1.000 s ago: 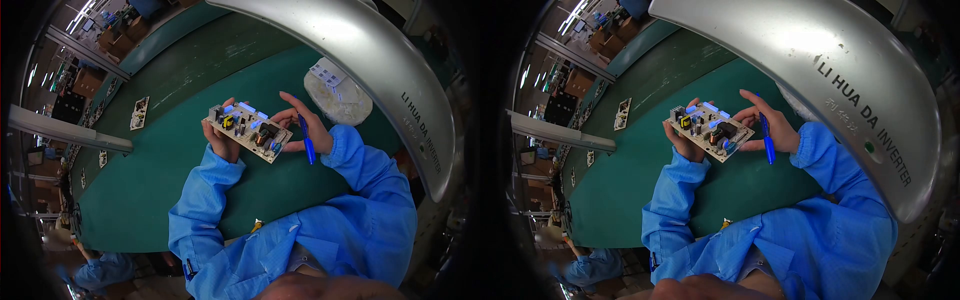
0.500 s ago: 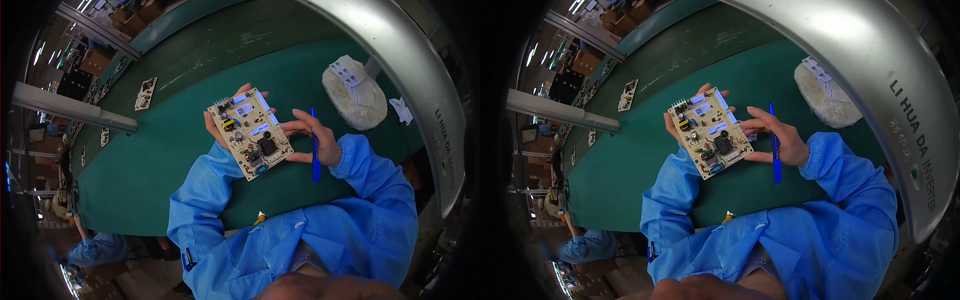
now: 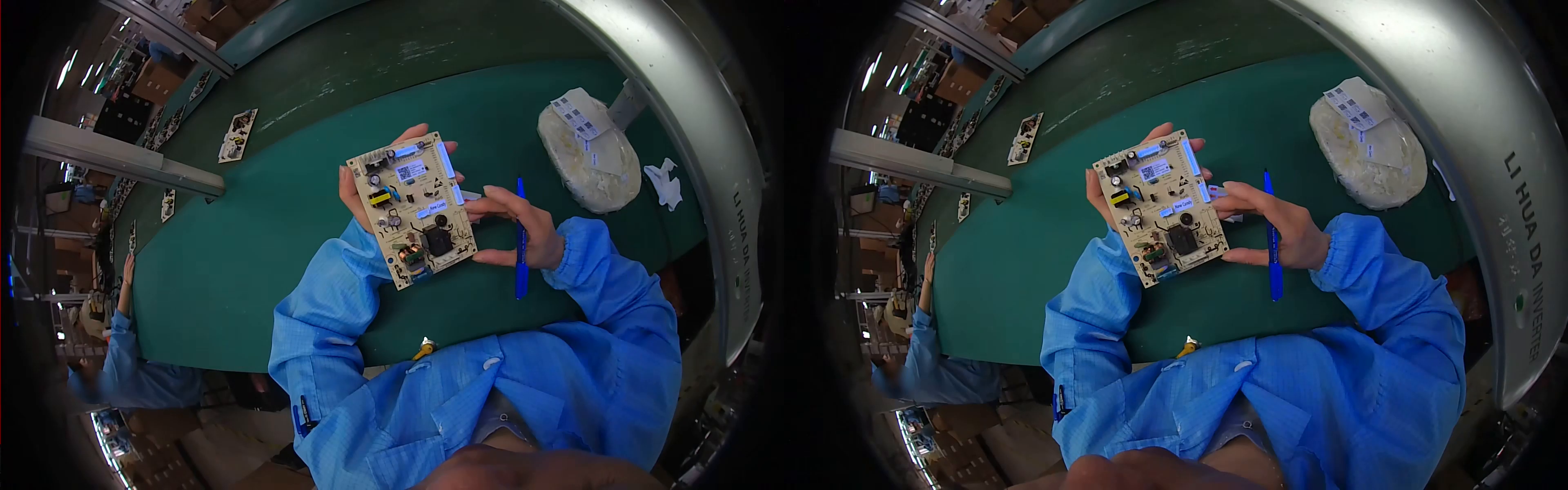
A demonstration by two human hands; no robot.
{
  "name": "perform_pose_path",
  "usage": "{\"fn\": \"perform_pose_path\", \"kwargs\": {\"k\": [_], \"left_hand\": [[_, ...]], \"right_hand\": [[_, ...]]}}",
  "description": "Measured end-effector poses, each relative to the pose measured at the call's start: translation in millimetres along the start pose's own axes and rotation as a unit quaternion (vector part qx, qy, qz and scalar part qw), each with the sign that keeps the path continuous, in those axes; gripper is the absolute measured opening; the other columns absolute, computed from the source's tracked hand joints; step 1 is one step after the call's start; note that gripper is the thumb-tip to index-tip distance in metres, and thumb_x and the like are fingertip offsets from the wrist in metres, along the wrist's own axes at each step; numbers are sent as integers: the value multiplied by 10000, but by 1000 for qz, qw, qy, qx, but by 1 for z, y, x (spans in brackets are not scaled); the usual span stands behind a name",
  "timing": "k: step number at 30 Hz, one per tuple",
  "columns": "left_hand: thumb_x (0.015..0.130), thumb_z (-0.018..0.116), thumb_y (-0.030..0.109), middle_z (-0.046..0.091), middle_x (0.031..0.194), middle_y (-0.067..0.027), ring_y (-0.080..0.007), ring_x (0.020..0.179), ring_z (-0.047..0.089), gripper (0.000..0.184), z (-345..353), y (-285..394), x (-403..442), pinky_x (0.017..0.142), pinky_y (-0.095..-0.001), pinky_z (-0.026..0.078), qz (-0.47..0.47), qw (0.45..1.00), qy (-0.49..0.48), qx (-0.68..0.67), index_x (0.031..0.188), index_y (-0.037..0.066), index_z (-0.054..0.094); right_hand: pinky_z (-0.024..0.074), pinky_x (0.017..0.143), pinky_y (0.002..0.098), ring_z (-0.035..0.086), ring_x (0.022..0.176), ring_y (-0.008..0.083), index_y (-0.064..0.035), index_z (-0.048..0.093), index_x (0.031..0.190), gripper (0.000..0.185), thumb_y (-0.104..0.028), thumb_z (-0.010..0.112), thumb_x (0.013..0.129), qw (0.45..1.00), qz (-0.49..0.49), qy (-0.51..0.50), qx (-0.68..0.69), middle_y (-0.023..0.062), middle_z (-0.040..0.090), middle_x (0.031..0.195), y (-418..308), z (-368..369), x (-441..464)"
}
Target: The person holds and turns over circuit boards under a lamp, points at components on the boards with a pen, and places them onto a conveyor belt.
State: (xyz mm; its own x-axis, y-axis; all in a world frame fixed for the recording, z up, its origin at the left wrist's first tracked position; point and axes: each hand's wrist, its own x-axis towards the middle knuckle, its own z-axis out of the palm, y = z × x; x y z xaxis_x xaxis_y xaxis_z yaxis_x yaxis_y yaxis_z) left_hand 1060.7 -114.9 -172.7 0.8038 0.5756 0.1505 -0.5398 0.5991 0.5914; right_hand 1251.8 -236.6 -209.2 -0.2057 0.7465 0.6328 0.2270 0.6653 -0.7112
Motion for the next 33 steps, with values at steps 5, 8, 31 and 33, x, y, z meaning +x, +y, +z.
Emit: {"fn": "perform_pose_path", "kwargs": {"k": [5,8,31,33], "left_hand": [[712,388,787,386,1314,-279,-411,1055,541,1023,1,-4,2,843,-591,475,-19,1000,5,4,1408,48,267],[713,388,789,383,1317,-281,-411,1051,545,1019,2,-5,4,841,-588,475,-27,1000,10,-3,1407,50,275],[785,231,758,531,1159,-225,-395,972,574,906,10,-22,15,807,-544,489,-26,987,158,7,1329,54,397],[788,216,762,533,1144,-212,-397,957,574,890,10,-24,16,799,-560,486,-34,985,168,-15,1306,66,418]], "right_hand": [[482,923,376,588,1086,278,17,353,1315,729,-121,769,733,1000,-4,-2,-14,206,571,1181,-2,-9,-2],[487,911,380,595,1068,282,14,390,1288,645,-114,740,762,1000,8,6,-20,197,580,1159,-1,-14,-3],[498,742,330,596,799,183,31,331,1268,667,-541,366,927,995,44,63,61,153,578,905,18,-29,-18],[497,744,329,596,798,182,31,330,1269,664,-538,368,929,996,44,60,56,154,580,906,17,-31,-18]]}}
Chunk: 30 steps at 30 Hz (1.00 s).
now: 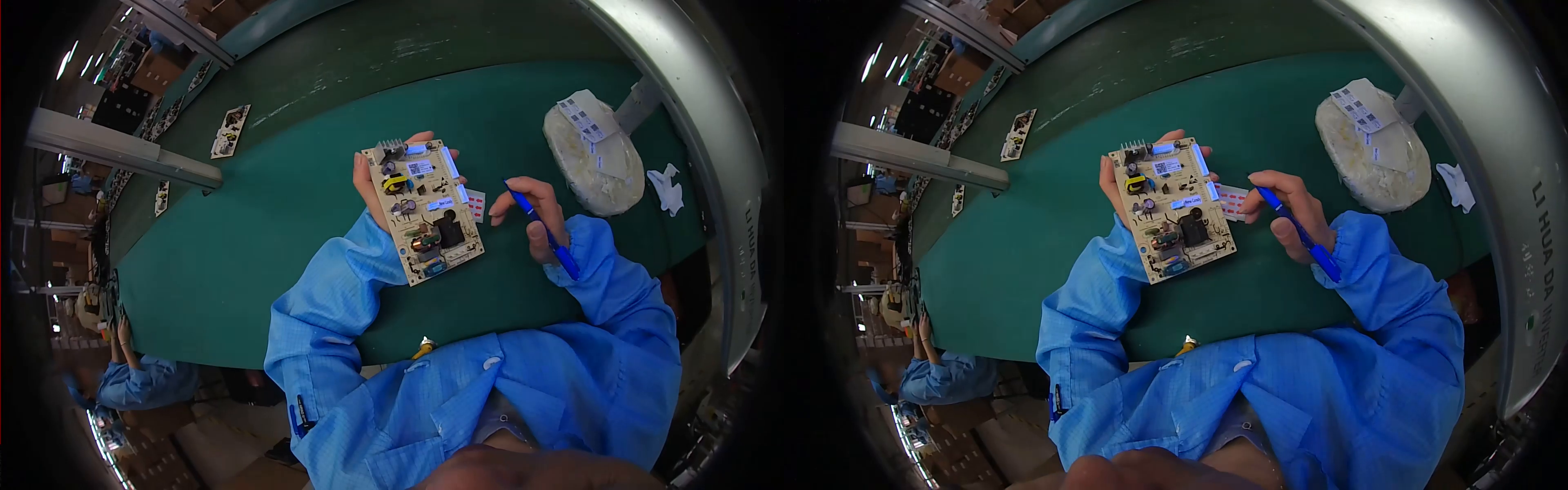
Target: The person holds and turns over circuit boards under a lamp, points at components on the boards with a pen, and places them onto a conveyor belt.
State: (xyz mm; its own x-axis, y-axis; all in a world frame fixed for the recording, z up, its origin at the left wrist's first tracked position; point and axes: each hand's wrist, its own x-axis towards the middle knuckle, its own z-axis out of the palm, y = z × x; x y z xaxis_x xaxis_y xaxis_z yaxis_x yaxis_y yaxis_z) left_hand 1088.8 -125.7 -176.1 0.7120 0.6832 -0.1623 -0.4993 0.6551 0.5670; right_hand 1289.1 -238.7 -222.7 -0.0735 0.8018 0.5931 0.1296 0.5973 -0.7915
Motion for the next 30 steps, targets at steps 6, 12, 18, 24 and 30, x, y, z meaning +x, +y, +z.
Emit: {"fn": "perform_pose_path", "kwargs": {"k": [6,12,18,24,30], "left_hand": [[769,206,777,516,1181,-231,-418,976,565,930,6,-2,2,823,-596,457,-4,998,63,32,1316,53,409],[780,200,784,528,1104,-199,-386,931,573,890,7,-6,7,782,-567,488,-7,997,74,9,1283,83,420],[766,209,791,520,1154,-226,-421,979,560,920,14,-13,10,820,-610,453,-9,995,96,17,1297,67,411],[759,251,803,525,1141,-219,-419,975,562,911,16,-18,12,807,-612,462,1,995,99,9,1270,69,426],[762,272,803,545,1094,-214,-415,966,566,885,23,-23,15,798,-600,476,16,992,121,13,1230,72,448]], "right_hand": [[496,751,330,598,799,180,35,328,1270,669,-538,372,928,1000,7,0,-3,156,583,911,2,-3,0],[496,747,331,596,799,180,36,334,1256,671,-547,366,926,1000,14,2,-4,165,580,929,3,-7,0],[493,742,324,593,799,174,32,340,1246,667,-552,366,924,1000,21,6,2,168,578,941,4,-13,-3],[488,749,320,589,803,171,32,344,1247,666,-550,371,924,1000,21,8,7,168,577,947,4,-17,-4],[484,756,321,586,807,171,32,340,1255,673,-552,377,922,1000,24,10,13,168,575,950,6,-20,-3]]}}
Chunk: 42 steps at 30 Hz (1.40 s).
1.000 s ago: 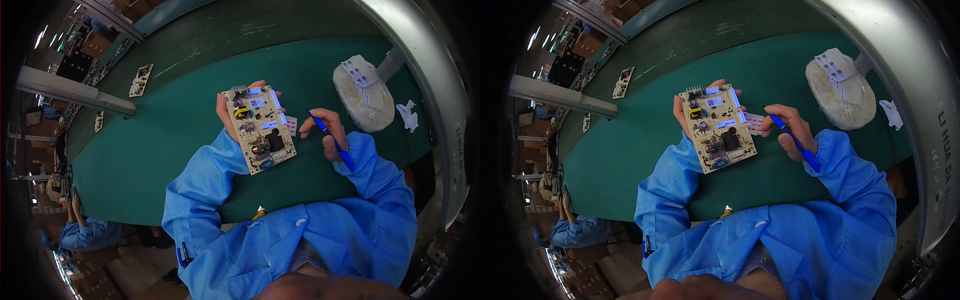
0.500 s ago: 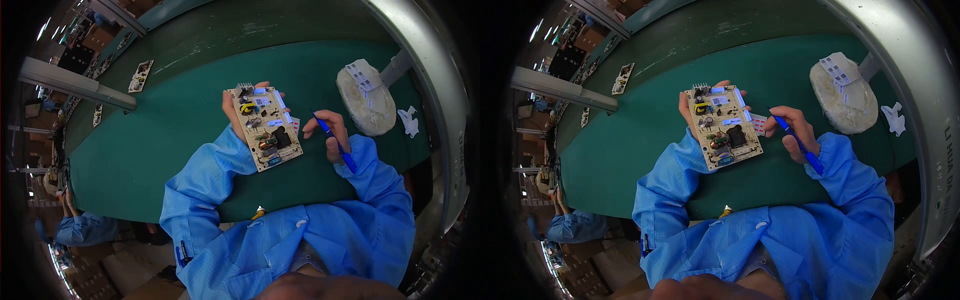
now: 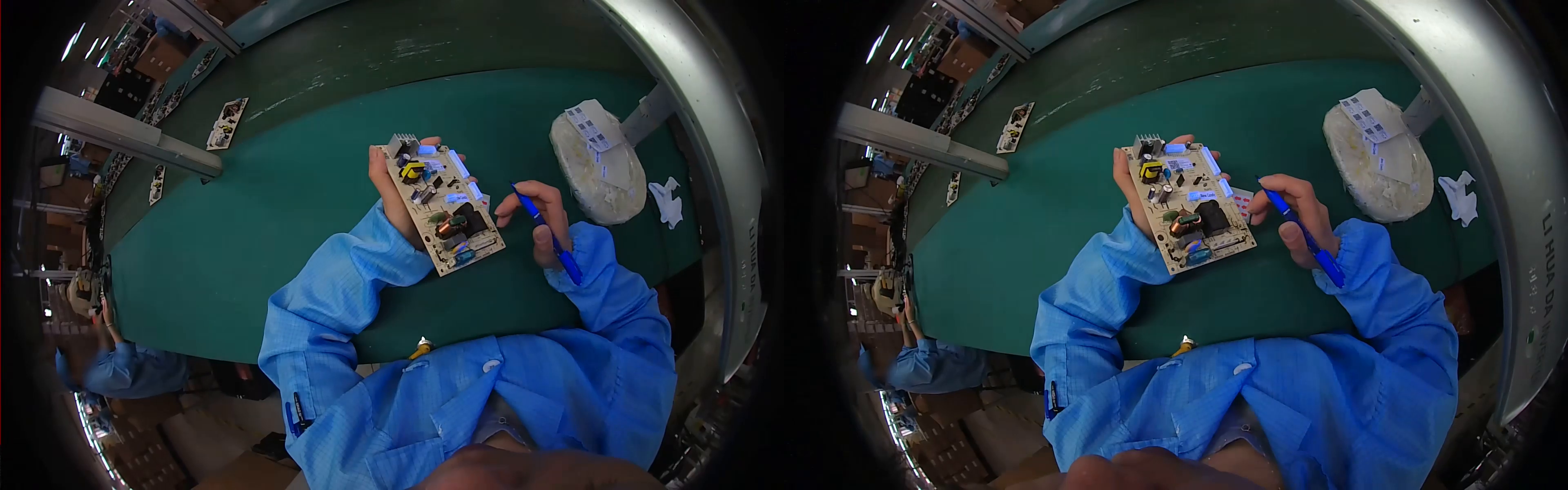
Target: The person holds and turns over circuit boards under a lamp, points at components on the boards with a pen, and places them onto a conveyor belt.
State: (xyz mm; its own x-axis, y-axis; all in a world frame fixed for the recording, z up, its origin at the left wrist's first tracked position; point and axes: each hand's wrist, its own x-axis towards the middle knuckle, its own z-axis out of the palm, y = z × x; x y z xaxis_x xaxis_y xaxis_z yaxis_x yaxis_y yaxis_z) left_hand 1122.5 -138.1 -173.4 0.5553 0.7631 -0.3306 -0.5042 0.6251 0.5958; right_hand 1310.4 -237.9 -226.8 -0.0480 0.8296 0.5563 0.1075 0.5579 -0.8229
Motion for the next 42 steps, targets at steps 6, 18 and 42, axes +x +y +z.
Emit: {"fn": "perform_pose_path", "kwargs": {"k": [6,18,42], "left_hand": [[785,290,790,572,1022,-189,-387,936,590,834,-6,-10,10,793,-536,511,33,999,0,12,1151,69,492],[780,316,793,461,1197,-269,-370,1097,549,915,13,-12,8,914,-417,481,-14,993,29,114,1255,11,336],[768,310,770,531,1158,-231,-435,1026,555,861,-1,-16,27,829,-572,478,-87,978,-161,-98,1278,93,456]], "right_hand": [[482,754,320,575,814,173,30,338,1263,676,-553,377,922,1000,13,20,-2,163,564,956,3,-4,3],[460,803,332,587,833,188,0,316,1291,546,-430,369,959,994,55,85,29,131,528,997,10,-19,8],[493,790,433,610,912,344,-25,411,1222,492,-407,496,924,976,-177,-102,-75,215,593,1066,7,-35,8]]}}
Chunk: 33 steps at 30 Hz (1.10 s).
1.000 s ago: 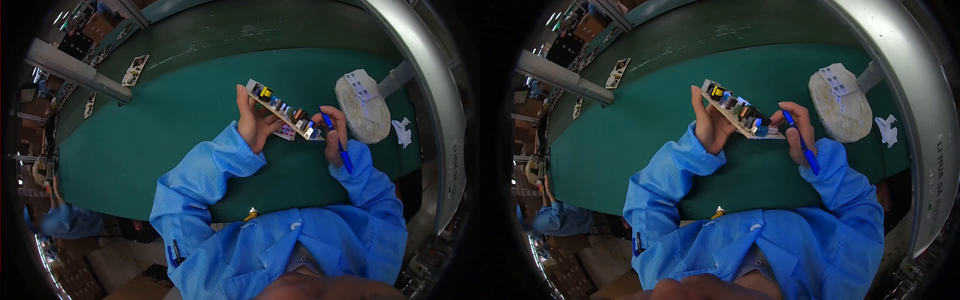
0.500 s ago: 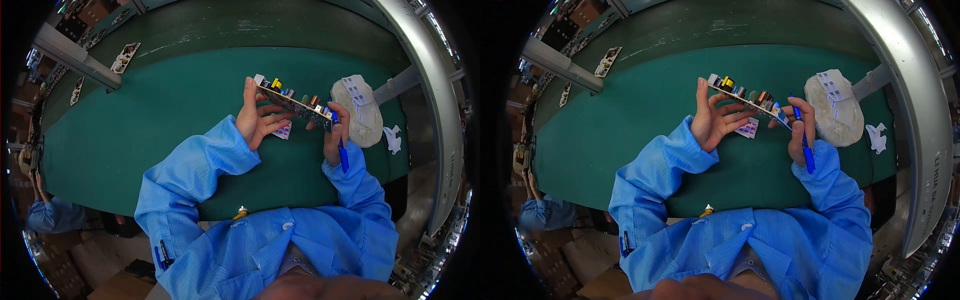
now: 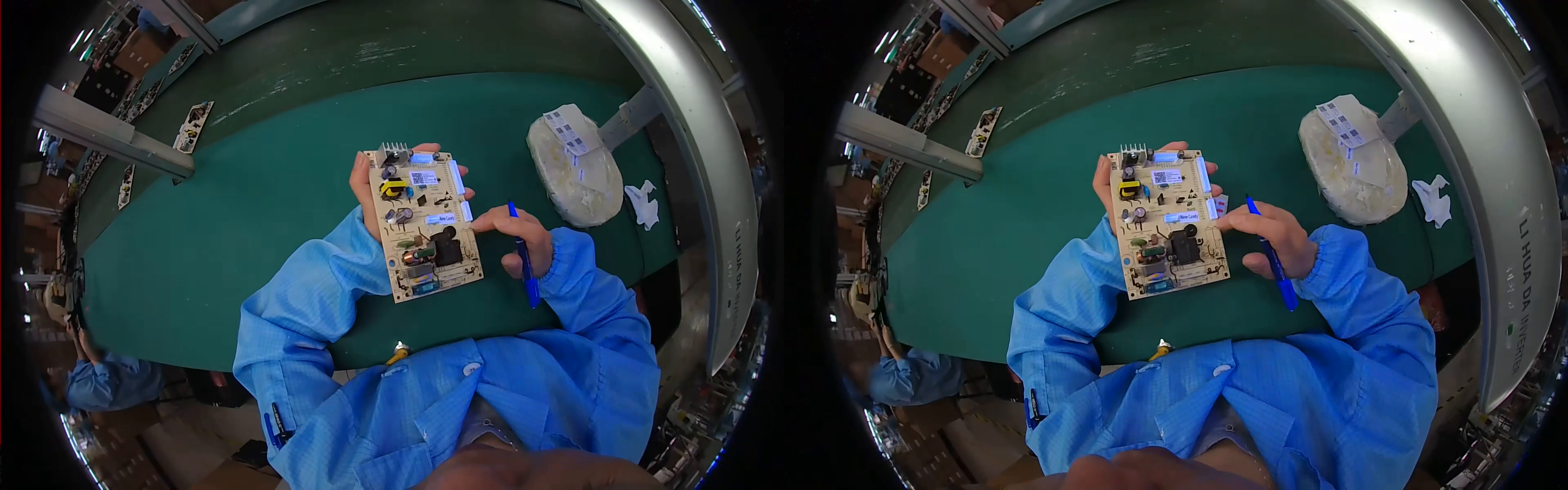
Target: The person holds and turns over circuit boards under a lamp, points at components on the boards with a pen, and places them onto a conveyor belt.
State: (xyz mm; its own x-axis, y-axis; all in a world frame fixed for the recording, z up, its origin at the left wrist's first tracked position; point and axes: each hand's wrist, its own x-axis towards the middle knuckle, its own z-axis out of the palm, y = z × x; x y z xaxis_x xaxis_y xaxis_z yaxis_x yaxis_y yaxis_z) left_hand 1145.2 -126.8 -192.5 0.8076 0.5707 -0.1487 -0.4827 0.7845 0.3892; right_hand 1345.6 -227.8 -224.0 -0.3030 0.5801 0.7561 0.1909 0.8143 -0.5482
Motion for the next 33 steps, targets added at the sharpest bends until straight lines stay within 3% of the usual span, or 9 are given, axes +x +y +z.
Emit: {"fn": "perform_pose_path", "kwargs": {"k": [8,12,33], "left_hand": [[705,390,805,427,1259,-328,-475,1051,535,1006,0,1,3,859,-571,463,-2,992,-110,59,1354,38,338],[682,445,795,417,1265,-334,-454,1027,551,1007,11,-2,0,854,-551,468,-1,987,-126,95,1351,49,348],[683,416,800,427,1244,-350,-434,996,567,1007,16,-13,8,837,-529,474,-6,985,-138,100,1337,36,360]], "right_hand": [[485,763,432,605,905,326,-23,444,1199,506,-438,494,914,1000,-24,-3,-1,205,590,1077,4,-9,-7],[481,747,436,601,900,328,-19,445,1198,510,-436,502,910,998,-52,-15,-12,203,590,1076,-1,-12,-5],[484,729,423,592,893,308,-24,428,1224,516,-426,507,910,998,-63,-6,-12,183,577,1080,-1,-24,-9]]}}
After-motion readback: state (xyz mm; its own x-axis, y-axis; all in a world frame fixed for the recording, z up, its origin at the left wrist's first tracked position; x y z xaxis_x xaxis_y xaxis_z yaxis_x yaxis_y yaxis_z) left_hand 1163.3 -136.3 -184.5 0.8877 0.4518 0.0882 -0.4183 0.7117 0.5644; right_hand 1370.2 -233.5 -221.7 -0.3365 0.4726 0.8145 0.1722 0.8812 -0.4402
